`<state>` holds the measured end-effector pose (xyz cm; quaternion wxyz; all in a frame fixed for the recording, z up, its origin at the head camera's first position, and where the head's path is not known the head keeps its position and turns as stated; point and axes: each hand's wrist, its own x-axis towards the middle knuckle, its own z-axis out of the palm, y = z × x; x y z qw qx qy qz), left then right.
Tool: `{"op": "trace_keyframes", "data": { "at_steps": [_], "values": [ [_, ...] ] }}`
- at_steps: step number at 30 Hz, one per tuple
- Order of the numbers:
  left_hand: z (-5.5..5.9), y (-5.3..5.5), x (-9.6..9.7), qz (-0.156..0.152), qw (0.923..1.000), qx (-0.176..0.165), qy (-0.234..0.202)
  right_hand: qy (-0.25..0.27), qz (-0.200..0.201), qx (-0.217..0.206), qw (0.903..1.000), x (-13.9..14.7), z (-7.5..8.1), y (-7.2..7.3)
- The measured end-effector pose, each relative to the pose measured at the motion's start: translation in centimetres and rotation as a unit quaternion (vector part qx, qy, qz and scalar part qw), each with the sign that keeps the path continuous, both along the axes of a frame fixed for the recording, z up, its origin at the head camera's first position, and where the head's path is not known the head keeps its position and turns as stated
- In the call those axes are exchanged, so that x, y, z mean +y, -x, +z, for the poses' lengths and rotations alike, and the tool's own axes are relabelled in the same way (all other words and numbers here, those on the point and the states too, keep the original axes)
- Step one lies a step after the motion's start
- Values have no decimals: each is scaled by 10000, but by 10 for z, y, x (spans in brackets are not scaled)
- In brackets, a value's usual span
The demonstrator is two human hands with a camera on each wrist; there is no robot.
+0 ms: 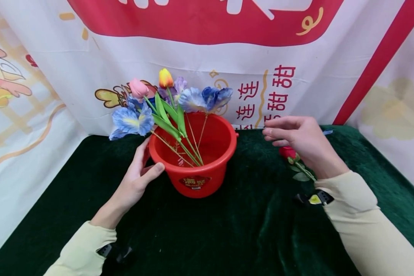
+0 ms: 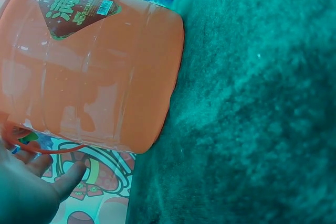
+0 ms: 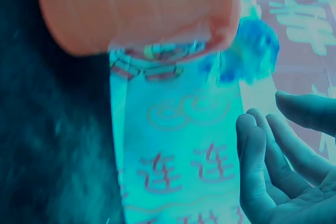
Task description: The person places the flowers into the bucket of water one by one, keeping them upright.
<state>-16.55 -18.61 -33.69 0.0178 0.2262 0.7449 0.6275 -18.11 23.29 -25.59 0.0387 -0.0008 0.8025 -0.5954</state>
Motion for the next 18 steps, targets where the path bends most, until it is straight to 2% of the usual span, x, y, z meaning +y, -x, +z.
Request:
{"op": "trace_keyframes", "data": {
  "at_steps": [7, 14, 18],
  "values": [
    [1, -1, -1, 25, 10000, -5, 14, -219, -139, -335, 9991, 45, -25, -6],
    [0, 0, -1, -33, 10000, -4, -40, -913, 159, -716, 9931, 81, -48, -8],
    [-1, 1, 0, -33, 10000, 22, -38, -940, 273, -932, 9908, 98, -58, -7]
  ]
}}
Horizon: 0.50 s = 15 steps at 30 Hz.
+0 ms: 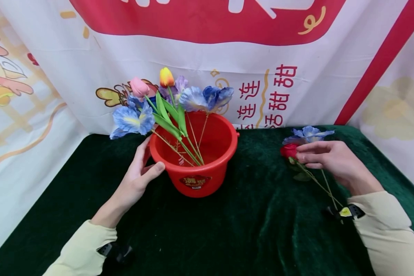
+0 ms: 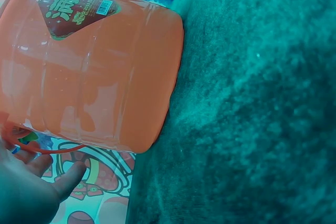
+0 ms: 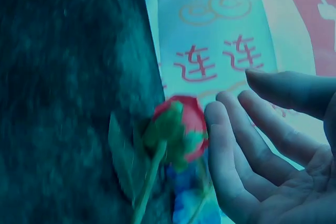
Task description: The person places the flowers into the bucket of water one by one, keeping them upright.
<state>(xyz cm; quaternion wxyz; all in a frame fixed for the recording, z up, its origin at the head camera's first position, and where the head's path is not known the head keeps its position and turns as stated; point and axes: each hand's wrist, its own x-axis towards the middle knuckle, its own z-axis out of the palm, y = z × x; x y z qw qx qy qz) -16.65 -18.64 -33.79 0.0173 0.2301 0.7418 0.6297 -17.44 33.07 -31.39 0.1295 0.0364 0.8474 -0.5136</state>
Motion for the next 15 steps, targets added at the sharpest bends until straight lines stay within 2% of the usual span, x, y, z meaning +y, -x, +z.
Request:
{"op": "trace_keyframes", "data": {
  "at_steps": [10, 15],
  "values": [
    [-1, 0, 0, 7, 10000, 22, 49, 114, 383, -408, 9984, 31, -14, 1],
    [0, 0, -2, 24, 10000, 33, 54, 163, 429, -554, 9974, 39, -19, 2]
  ]
}}
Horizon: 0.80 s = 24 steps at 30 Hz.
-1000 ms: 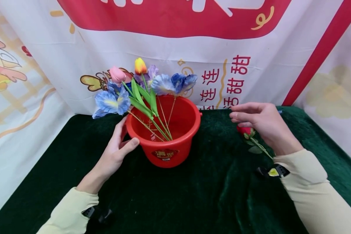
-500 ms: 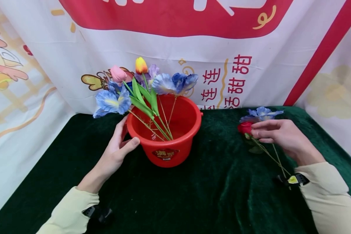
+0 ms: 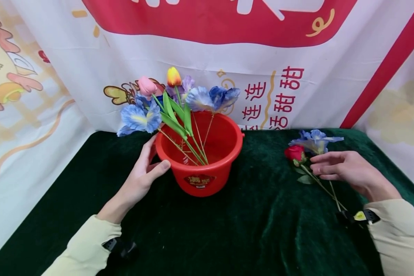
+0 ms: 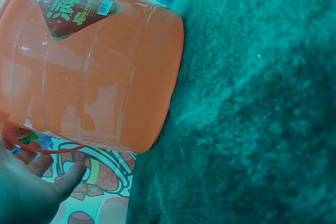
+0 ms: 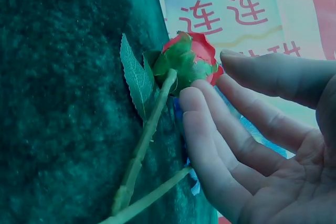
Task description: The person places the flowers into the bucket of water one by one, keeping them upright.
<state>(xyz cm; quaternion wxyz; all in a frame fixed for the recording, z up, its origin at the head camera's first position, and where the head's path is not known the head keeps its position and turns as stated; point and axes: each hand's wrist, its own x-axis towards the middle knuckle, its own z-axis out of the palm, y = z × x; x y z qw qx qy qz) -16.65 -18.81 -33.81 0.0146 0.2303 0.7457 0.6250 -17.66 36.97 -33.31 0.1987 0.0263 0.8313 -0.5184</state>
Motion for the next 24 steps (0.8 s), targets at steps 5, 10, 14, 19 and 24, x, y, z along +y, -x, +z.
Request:
{"op": "trace_keyframes", "data": {
  "at_steps": [5, 10, 14, 19, 24],
  "values": [
    [0, 1, 0, -7, 10000, 3, -9, -128, 88, -90, 9998, 4, -4, 0],
    [0, -1, 0, 27, 10000, -4, 26, -361, 188, -188, 9990, 1, -4, 1],
    [0, -1, 0, 25, 10000, -7, 32, -581, 298, -240, 9976, 0, -3, 2],
    [1, -1, -1, 2, 10000, 3, 9, -957, 429, -264, 9941, -2, -3, 3],
    [1, -1, 0, -22, 10000, 14, -3, -1325, 548, -199, 9895, -5, -5, 3]
  ]
}}
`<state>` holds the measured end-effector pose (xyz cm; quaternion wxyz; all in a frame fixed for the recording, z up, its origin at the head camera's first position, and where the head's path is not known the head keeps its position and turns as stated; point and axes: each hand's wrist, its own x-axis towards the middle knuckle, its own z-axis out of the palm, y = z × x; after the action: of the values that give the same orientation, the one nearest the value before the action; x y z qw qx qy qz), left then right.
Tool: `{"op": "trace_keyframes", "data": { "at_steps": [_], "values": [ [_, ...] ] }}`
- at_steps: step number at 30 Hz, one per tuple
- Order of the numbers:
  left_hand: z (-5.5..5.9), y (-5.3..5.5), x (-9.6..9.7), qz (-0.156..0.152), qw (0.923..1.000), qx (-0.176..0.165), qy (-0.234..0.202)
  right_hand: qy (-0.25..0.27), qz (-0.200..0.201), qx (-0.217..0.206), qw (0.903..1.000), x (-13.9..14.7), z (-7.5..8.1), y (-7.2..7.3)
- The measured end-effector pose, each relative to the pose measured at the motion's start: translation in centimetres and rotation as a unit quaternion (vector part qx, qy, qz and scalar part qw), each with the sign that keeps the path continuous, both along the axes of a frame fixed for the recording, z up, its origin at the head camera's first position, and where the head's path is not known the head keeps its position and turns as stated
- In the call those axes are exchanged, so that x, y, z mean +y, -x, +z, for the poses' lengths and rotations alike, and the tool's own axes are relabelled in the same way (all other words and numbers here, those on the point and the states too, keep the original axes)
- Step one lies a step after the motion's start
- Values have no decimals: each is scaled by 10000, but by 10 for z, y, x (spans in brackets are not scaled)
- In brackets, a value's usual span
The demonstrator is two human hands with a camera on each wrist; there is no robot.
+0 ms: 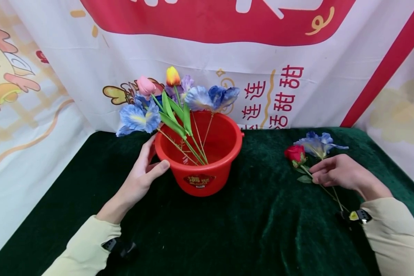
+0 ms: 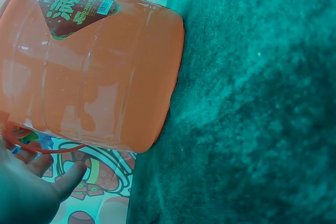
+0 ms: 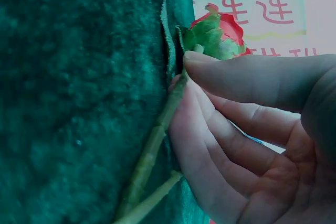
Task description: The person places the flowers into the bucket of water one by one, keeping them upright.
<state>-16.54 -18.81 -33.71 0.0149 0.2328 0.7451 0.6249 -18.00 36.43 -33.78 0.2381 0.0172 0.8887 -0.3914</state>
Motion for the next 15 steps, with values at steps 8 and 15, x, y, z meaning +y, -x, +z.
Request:
{"op": "trace_keyframes", "data": {
  "at_steps": [8, 15],
  "values": [
    [-1, 1, 0, 27, 10000, -5, 18, -686, 175, 385, 9967, -3, 0, -2],
    [0, 0, 0, 18, 10000, 17, 32, -572, 176, 263, 9979, -5, 2, -3]
  ]
}}
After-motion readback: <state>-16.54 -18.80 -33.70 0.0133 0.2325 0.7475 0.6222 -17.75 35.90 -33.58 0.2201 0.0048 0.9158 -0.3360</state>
